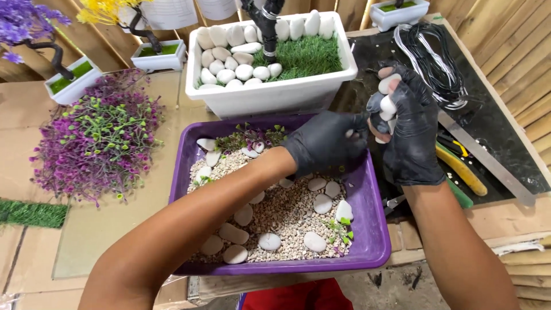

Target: The person arranges white stones and small green plants in a purple tray and a white rectangular pot containing a bonsai tree. They carefully place the stones around the base of the tree and among the plants, adjusting their positions by hand.

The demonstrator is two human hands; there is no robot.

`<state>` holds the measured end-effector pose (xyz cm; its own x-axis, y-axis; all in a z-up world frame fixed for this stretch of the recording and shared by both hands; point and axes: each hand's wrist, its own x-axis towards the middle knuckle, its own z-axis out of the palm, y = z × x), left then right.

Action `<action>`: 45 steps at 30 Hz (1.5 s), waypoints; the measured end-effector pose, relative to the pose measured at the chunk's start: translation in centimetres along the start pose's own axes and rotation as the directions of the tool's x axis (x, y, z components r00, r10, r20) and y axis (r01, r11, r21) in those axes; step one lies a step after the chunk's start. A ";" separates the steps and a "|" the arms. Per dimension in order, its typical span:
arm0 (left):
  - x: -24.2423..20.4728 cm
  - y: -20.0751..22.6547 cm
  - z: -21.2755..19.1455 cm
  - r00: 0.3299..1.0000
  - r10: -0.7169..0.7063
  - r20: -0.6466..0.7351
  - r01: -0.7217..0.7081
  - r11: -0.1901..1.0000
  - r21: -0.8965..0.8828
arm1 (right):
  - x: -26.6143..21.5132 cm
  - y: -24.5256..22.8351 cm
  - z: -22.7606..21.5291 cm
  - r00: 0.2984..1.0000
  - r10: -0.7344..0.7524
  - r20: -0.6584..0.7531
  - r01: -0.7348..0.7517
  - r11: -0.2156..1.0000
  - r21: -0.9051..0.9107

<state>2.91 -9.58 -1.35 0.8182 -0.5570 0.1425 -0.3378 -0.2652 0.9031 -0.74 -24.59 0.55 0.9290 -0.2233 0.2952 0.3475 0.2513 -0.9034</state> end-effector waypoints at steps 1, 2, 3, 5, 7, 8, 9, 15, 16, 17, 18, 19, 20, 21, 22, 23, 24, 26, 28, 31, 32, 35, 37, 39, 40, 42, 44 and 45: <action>-0.1 0.4 -0.3 0.989 0.109 0.100 -0.124 0.980 0.155 | 0.0 0.0 -0.2 1.000 -0.013 -0.010 0.014 0.999 0.040; -0.2 0.7 -0.6 0.956 0.200 0.214 -0.258 0.921 0.291 | 0.1 -0.1 -0.3 0.999 -0.026 -0.022 0.028 0.996 0.080; -0.9 1.1 -0.4 0.955 0.196 0.222 -0.256 0.923 0.286 | 0.1 0.1 -0.4 0.999 -0.021 -0.030 0.023 0.997 0.079; -2.4 1.9 -0.3 0.940 0.127 0.316 -0.294 0.773 0.563 | 0.4 0.4 -0.3 0.999 -0.020 -0.027 0.021 0.999 0.048; -3.4 1.9 -0.3 0.941 0.117 0.316 -0.290 0.758 0.584 | 0.3 0.7 -0.4 1.000 -0.006 -0.018 0.007 0.999 0.042; -4.0 1.9 -0.3 0.943 0.108 0.315 -0.287 0.743 0.605 | 0.3 0.8 -0.4 1.000 0.006 -0.009 -0.006 0.999 0.035; -4.8 1.9 -0.6 0.943 0.107 0.315 -0.287 0.743 0.605 | 0.2 0.8 0.0 1.000 0.007 -0.009 -0.007 0.999 0.035; -8.4 1.8 -1.7 0.830 -0.103 0.549 -0.285 0.767 0.575 | 0.0 1.1 0.0 1.000 0.007 -0.019 -0.006 1.000 0.030; -9.1 2.6 -2.2 0.832 -0.080 0.548 -0.287 0.785 0.550 | -0.3 0.7 0.0 0.991 -0.058 0.120 0.071 0.992 -0.106; -9.8 3.4 -2.6 0.837 -0.056 0.544 -0.287 0.802 0.524 | -0.6 0.3 0.0 0.958 -0.103 0.266 0.167 0.959 -0.229; -10.4 2.5 -2.6 0.836 -0.058 0.546 -0.287 0.802 0.524 | -1.2 0.0 1.2 0.959 -0.102 0.264 0.165 0.960 -0.228; -10.9 1.7 -2.6 0.852 -0.013 0.523 -0.319 0.780 0.539 | -1.7 -0.3 2.4 0.978 -0.068 0.199 0.122 0.954 -0.274; -11.4 0.8 -2.6 0.865 0.034 0.500 -0.350 0.756 0.553 | -2.2 -0.7 3.6 0.991 -0.035 0.132 0.076 0.945 -0.318; -11.8 1.0 -2.9 0.865 0.033 0.501 -0.350 0.756 0.553 | -2.4 -1.0 3.8 0.991 -0.035 0.131 0.075 0.945 -0.317; -12.2 1.2 -3.1 0.870 0.020 0.492 -0.326 0.772 0.546 | -2.5 -1.2 3.9 0.992 -0.026 0.127 0.071 0.930 -0.361; -12.5 1.4 -3.3 0.875 0.007 0.483 -0.303 0.787 0.538 | -2.6 -1.5 4.1 0.993 -0.018 0.121 0.066 0.912 -0.404; -12.8 1.4 -3.5 0.875 0.007 0.485 -0.304 0.786 0.538 | -2.4 -1.6 4.1 0.993 -0.019 0.119 0.066 0.913 -0.403; -13.5 1.2 -3.9 0.868 -0.030 0.495 -0.293 0.773 0.562 | -2.1 -1.8 4.0 0.988 0.045 0.147 0.019 0.915 -0.402; -13.8 2.3 -4.8 0.849 -0.092 0.521 -0.270 0.772 0.576 | -2.3 -2.5 4.5 0.989 0.070 0.131 -0.010 0.910 -0.414; -13.3 3.3 -6.0 0.811 -0.209 0.546 -0.182 0.798 0.575 | -2.5 -3.0 4.8 0.989 0.100 0.110 -0.046 0.908 -0.417; -13.0 3.6 -6.3 0.794 -0.264 0.547 -0.113 0.821 0.560 | -2.5 -3.1 4.8 0.989 0.105 0.107 -0.052 0.911 -0.409; -11.0 5.1 -5.4 0.911 -0.080 0.404 -0.136 0.868 0.477 | -2.5 -3.1 5.0 0.986 0.123 0.112 -0.071 0.922 -0.381; -9.3 3.7 -3.7 0.965 -0.030 0.259 -0.068 0.930 0.361 | -2.2 -2.6 4.9 0.987 0.122 0.101 -0.082 0.941 -0.330; -7.4 2.0 -1.8 0.994 0.005 0.108 -0.029 0.974 0.223 | -2.0 -2.2 4.6 0.989 0.120 0.084 -0.092 0.955 -0.282; -6.4 1.0 -0.8 0.999 -0.028 -0.029 0.031 0.992 0.119 | -2.0 -2.2 4.4 0.991 0.124 0.053 -0.111 0.973 -0.202; -5.0 -0.4 0.6 0.984 -0.076 -0.160 0.078 0.997 0.002 | -1.8 -2.1 4.3 0.991 0.133 0.020 -0.129 0.984 -0.124; -4.4 -1.2 1.4 0.986 -0.045 -0.160 0.024 0.991 -0.131 | -1.7 -2.2 4.3 0.990 0.143 0.016 -0.141 0.987 -0.073; -4.0 -2.1 1.0 0.987 -0.048 -0.151 0.028 0.991 -0.131 | -1.6 -2.0 4.1 0.989 0.145 0.007 -0.144 0.987 -0.071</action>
<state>-0.17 -7.62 -4.21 0.8943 -0.4184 0.1586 -0.2507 -0.1750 0.9521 -2.44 -20.87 3.14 0.9704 -0.1778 0.1632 0.1999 0.2131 -0.9564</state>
